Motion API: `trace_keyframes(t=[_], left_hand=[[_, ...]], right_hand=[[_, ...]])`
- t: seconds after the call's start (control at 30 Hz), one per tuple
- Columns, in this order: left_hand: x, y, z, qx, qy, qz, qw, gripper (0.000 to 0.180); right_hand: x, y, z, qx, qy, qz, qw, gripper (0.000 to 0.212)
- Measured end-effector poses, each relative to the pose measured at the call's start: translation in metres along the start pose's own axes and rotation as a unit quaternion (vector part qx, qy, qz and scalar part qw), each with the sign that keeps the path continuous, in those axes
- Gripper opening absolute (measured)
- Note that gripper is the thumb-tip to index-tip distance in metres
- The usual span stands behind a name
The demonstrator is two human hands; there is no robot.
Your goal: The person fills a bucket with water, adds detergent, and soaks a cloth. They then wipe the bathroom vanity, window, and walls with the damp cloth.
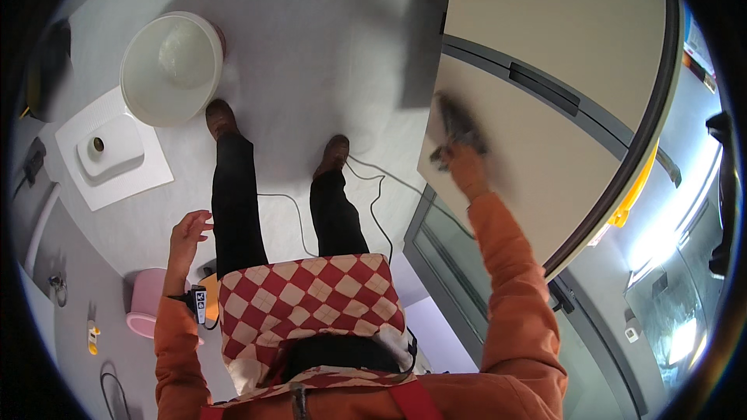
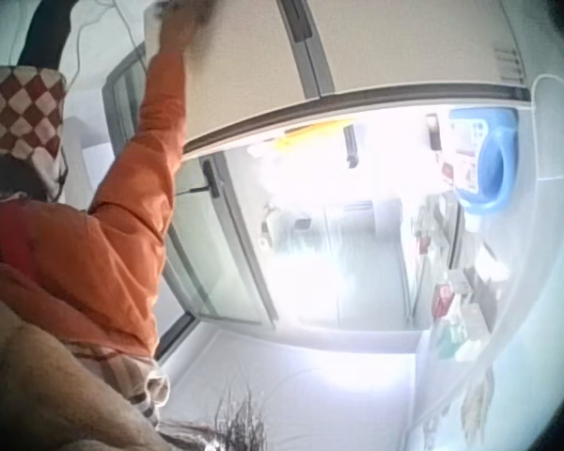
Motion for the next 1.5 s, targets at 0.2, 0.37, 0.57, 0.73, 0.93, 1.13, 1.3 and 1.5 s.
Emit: trace_keyframes(t=[0.2, 0.37, 0.57, 0.73, 0.93, 1.13, 1.3, 1.5], left_hand=[[-0.004, 0.005, 0.009, 0.013, -0.010, 0.011, 1.000, 0.036], [0.002, -0.005, 0.013, 0.039, -0.019, 0.003, 0.999, 0.038], [0.007, -0.022, 0.017, 0.034, -0.048, -0.006, 0.998, 0.039], [0.012, -0.026, 0.001, 0.051, 0.002, -0.032, 0.998, 0.037], [0.012, -0.033, 0.006, 0.075, -0.007, -0.048, 0.996, 0.033], [0.008, -0.038, 0.029, 0.050, -0.046, -0.084, 0.994, 0.033], [-0.004, -0.035, 0.042, 0.011, -0.066, -0.128, 0.990, 0.032], [-0.014, -0.013, 0.036, -0.008, -0.052, -0.110, 0.993, 0.029]], right_hand=[[0.011, 0.036, -0.065, -0.130, 0.089, 0.140, 0.978, 0.024], [0.132, -0.005, 0.002, -0.091, -0.036, 0.044, 0.994, 0.028], [0.122, 0.000, -0.017, -0.146, -0.140, 0.055, 0.978, 0.028], [-0.011, 0.057, -0.114, -0.106, 0.139, 0.112, 0.978, 0.022], [-0.058, 0.047, -0.088, -0.010, 0.157, 0.088, 0.984, 0.034], [-0.036, 0.004, 0.083, -0.048, -0.105, -0.042, 0.992, 0.047], [-0.102, -0.014, 0.165, -0.077, -0.184, -0.097, 0.975, 0.055], [-0.192, 0.023, 0.121, -0.031, -0.152, -0.081, 0.985, 0.057]])
Point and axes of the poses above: each hand's wrist, its own x-axis towards the middle knuckle, its own z-axis out of the back of the hand, y = z × x, the point moved 2 cm from there along x, towards the middle knuckle, and after that the axes turned 3 degrees about -z, right-handed, at the moved point
